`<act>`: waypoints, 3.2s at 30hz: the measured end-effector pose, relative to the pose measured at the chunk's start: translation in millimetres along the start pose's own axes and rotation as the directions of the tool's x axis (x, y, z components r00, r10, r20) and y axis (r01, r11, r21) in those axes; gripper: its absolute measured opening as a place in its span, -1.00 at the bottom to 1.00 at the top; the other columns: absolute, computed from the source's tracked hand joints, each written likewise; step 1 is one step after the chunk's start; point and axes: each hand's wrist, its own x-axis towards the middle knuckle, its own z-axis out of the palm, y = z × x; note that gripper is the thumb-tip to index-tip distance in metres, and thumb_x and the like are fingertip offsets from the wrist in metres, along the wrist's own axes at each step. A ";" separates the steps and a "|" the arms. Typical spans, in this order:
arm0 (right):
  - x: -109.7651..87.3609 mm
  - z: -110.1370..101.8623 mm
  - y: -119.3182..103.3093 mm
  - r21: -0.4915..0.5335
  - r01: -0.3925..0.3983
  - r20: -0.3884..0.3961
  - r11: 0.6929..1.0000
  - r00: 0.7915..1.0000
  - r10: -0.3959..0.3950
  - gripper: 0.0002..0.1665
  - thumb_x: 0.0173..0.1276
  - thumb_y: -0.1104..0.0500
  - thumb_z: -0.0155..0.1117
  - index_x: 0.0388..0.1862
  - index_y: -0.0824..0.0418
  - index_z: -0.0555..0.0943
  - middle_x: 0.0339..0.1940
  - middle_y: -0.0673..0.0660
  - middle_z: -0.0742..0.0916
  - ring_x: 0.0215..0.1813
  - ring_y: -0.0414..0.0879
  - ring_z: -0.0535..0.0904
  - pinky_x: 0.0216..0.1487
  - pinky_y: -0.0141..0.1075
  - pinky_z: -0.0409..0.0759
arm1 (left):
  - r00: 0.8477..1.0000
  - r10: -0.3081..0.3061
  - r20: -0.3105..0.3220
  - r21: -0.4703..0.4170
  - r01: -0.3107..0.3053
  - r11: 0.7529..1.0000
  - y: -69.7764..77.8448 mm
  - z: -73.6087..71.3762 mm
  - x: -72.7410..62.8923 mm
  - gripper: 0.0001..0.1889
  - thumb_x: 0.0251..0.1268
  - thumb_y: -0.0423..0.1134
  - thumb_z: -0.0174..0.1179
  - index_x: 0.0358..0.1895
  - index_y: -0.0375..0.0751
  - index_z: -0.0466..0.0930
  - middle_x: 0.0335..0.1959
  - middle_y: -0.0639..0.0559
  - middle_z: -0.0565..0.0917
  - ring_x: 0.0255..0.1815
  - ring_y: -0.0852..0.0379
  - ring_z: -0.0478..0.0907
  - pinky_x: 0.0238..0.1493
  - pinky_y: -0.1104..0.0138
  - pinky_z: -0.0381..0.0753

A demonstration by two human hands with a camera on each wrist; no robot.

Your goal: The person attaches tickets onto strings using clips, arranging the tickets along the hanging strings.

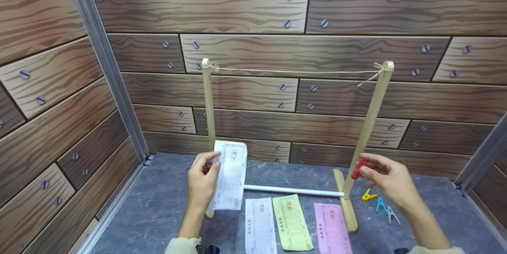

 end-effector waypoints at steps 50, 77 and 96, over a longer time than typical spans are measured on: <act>70.5 14.8 -153.8 -0.221 0.337 0.092 0.915 0.942 -0.324 -0.57 0.43 0.28 0.33 0.22 0.40 0.58 -0.15 0.27 0.72 -0.31 -0.25 0.64 -0.34 -0.42 0.62 | 0.989 0.073 -0.126 -0.096 -0.085 0.992 65.9 41.3 134.2 -0.96 0.33 -0.48 0.25 -0.26 -0.42 0.64 -0.47 0.06 0.59 -0.47 0.23 0.42 -0.39 0.44 0.39; 93.5 10.6 -193.1 -0.184 0.362 0.132 0.914 0.930 -0.342 -0.56 0.46 0.26 0.30 0.24 0.44 0.55 -0.18 0.22 0.74 -0.31 -0.25 0.68 -0.33 -0.40 0.65 | 0.973 -0.036 -0.227 -0.189 -0.008 0.982 78.6 57.5 170.0 -0.92 0.32 -0.51 0.21 -0.23 -0.52 0.65 -0.48 -0.03 0.65 -0.52 0.26 0.46 -0.47 0.47 0.42; 101.4 34.2 -217.4 -0.161 0.390 0.105 0.906 0.920 -0.378 -0.57 0.41 0.33 0.33 0.22 0.44 0.57 -0.13 0.24 0.71 -0.27 -0.25 0.68 -0.30 -0.43 0.65 | 0.939 0.025 -0.344 0.087 0.005 0.996 81.4 60.9 166.3 -0.89 0.29 -0.33 0.35 -0.35 -0.31 0.69 -0.58 0.04 0.65 -0.59 0.22 0.45 -0.55 0.45 0.38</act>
